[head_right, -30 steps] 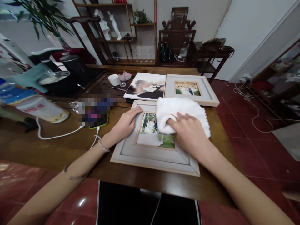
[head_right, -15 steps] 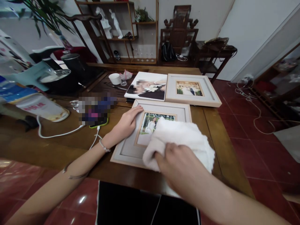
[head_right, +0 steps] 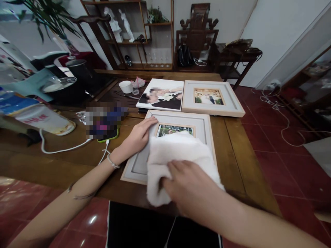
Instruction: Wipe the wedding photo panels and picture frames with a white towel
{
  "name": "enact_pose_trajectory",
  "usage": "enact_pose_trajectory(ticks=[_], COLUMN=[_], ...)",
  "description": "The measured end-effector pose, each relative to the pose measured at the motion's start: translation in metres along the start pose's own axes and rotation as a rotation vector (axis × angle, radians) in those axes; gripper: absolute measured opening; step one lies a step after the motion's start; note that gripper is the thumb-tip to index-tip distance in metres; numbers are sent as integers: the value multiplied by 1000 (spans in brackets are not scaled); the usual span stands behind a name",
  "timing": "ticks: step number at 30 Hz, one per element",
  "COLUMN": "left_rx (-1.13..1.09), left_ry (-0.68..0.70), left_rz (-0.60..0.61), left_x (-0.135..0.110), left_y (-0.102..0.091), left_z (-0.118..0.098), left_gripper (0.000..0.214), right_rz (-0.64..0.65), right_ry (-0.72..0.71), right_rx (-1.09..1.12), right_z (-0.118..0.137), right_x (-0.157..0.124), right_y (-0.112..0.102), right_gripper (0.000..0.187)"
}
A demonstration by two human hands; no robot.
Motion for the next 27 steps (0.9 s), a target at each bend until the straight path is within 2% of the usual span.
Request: enact_pose_trajectory(ticks=[2,4,7,10,12,14,16,18,23,25,27], left_rx=[21,30,22,10,17,26,34,37,34,33,29], left_ry=[-7,-14,-14,-3,-5,-17,-29,-22,0,4,10], left_rz=[1,6,3,1,-3,-6,-6,-12,-33,-25,-13], left_x=[1,2,1,1,1,2,3,3,2,2,2], left_y=[0,0,0,-1,-2,-3,-4,-4,0,1,2], left_z=[-2,-3,-4,-4,-5,-5,-5,-5,-2,-1,-1], left_gripper=[53,55,56,56,55,54,53,52,55,56,57], right_rz=[143,213,119,-3,23,117,214,254,107,50,15], right_ry=[163,362,547,527,449,392,365,307,119,96,95], right_rx=[-29,-192,-431,-485,-462,-453,-465,-489,-447,-381,-319], right_z=[-34,-75,-120,-133,-126,-110,-89,-60,8,21,22], right_x=[-9,-18,-22,-15,-6,2,7,7,-14,-21,-20], right_y=[-5,-11,-20,-13,0,13,21,23,10,3,-2], right_gripper=[27,26,29,35,38,36,32,26,15,15,16])
Point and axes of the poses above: each hand's wrist, its own x-axis towards the middle knuckle, its own y-axis out of the palm, z = x × y, the point moved 7 cm from there along x, towards the middle knuckle, and after that the axes turned 4 degrees about -y, right-handed, at the moved point
